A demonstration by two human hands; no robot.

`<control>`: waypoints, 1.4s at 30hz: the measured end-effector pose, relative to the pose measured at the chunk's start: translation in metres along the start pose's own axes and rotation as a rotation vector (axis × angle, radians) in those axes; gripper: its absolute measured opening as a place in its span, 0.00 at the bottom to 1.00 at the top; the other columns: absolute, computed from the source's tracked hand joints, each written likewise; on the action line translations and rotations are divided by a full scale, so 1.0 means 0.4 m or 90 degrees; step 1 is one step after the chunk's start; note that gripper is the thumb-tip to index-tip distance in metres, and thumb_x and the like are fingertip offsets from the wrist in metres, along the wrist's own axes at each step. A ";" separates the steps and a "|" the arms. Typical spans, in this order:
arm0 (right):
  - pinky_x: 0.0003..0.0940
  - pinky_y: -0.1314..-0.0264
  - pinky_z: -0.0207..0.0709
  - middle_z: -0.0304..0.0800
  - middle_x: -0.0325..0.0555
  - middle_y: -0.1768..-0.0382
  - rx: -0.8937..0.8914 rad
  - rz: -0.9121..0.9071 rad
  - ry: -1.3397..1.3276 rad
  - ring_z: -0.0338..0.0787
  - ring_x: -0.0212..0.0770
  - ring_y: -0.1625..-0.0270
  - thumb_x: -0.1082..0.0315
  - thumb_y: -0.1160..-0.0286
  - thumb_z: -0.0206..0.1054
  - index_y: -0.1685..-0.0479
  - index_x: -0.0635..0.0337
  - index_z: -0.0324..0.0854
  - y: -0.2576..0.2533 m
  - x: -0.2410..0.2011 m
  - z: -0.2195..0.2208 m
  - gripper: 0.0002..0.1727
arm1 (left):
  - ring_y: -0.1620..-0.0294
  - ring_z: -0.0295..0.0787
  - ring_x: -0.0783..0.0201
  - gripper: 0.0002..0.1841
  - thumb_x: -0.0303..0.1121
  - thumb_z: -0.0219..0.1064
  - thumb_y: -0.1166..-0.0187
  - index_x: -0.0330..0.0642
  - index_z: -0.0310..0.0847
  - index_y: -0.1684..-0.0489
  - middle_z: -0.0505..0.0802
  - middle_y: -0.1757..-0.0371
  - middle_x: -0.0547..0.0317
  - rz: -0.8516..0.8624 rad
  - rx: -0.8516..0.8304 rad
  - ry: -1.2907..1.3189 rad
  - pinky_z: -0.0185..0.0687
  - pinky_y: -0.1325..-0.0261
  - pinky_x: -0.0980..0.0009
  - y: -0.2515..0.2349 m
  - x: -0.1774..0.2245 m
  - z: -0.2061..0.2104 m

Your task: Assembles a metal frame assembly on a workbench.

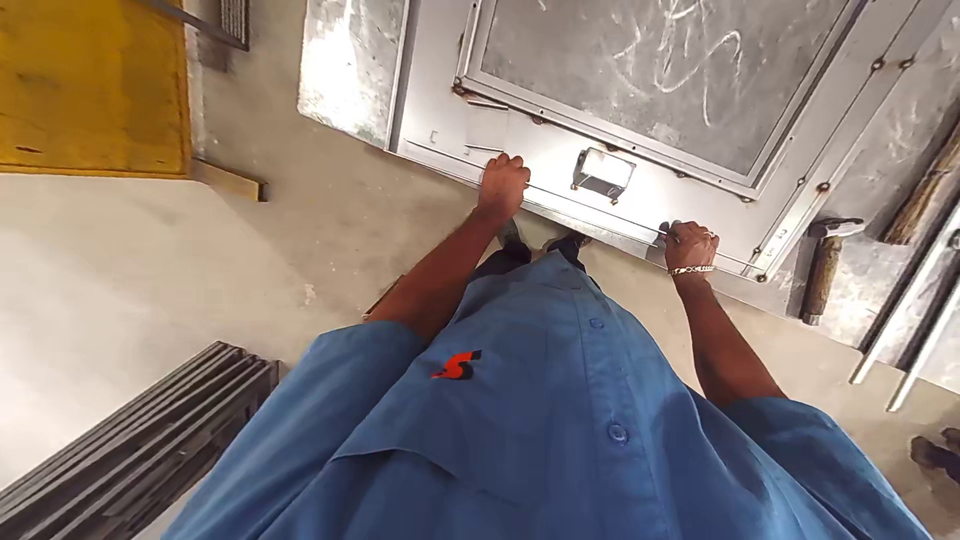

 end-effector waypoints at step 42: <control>0.59 0.26 0.78 0.95 0.55 0.47 0.116 0.070 -0.116 0.91 0.59 0.37 0.65 0.24 0.70 0.54 0.58 0.94 0.033 0.032 0.009 0.10 | 0.27 0.79 0.31 0.14 0.35 0.61 0.13 0.34 0.90 0.47 0.87 0.36 0.30 0.009 0.003 0.012 0.69 0.23 0.35 0.013 0.021 0.010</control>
Point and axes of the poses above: each hand's wrist, its own y-axis away from the middle knuckle, its own z-axis out of the palm, x = y × z, the point moved 9 cm from there along -y, towards the middle knuckle
